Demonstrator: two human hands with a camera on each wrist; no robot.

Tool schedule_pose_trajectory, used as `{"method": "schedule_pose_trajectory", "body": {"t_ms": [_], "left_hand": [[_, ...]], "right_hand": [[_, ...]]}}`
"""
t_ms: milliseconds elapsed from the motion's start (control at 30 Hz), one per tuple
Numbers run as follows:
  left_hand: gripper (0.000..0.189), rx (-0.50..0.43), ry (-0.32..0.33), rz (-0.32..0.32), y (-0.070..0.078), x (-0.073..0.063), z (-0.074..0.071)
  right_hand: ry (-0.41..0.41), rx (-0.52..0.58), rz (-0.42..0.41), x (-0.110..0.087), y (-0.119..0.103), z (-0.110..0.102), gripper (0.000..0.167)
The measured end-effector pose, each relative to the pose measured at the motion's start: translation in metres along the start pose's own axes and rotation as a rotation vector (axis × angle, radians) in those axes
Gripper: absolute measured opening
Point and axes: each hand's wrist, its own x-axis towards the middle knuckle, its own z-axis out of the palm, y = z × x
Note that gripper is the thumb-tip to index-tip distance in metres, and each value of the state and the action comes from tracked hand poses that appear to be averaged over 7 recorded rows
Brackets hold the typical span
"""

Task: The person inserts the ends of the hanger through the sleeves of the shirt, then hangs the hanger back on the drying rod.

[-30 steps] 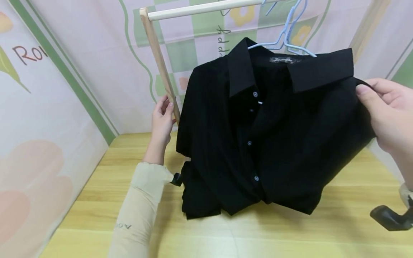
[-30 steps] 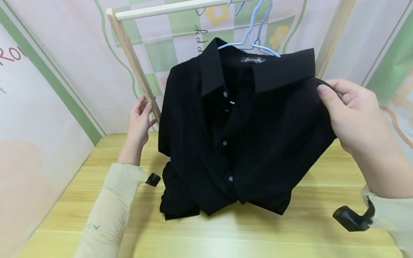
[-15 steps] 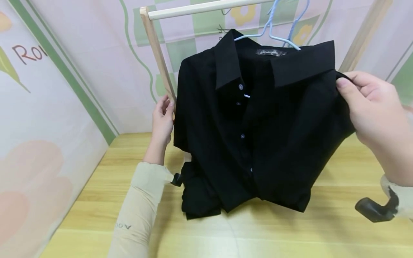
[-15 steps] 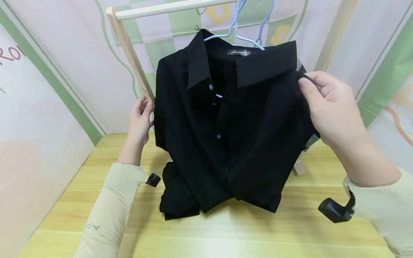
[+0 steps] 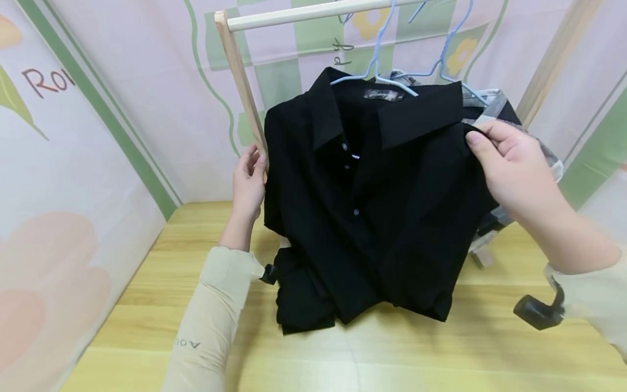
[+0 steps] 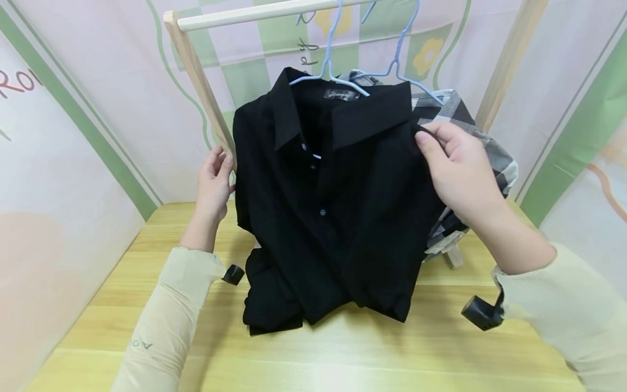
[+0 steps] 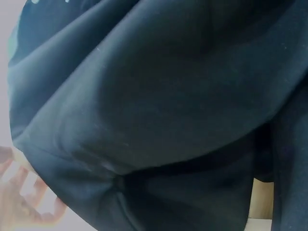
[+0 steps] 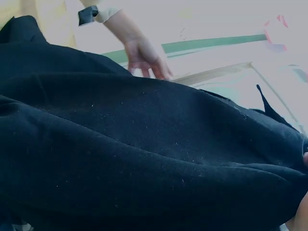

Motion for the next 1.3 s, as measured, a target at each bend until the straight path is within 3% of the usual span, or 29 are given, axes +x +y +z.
{"method": "schedule_pose_trajectory", "body": {"t_ms": [200, 433, 700, 1100, 1300], "left_hand": [[0.051, 0.008, 0.0, -0.019, -0.001, -0.001, 0.0], [0.052, 0.003, -0.013, -0.021, -0.001, 0.0, -0.002], [0.053, 0.017, -0.033, -0.028, -0.001, -0.001, -0.003], [0.054, -0.004, -0.055, -0.043, -0.004, -0.002, -0.009], [0.052, 0.01, -0.023, -0.04, -0.002, -0.002, -0.008]], "right_hand": [[0.003, -0.052, -0.041, -0.001, 0.009, 0.009, 0.013], [0.001, -0.104, -0.072, 0.005, 0.024, 0.016, 0.025], [0.017, -0.148, -0.157, 0.007, 0.033, 0.024, 0.029], [-0.004, -0.214, -0.206, 0.0, 0.037, 0.023, 0.031], [-0.022, -0.221, -0.26, -0.002, 0.033, 0.017, 0.037]]}}
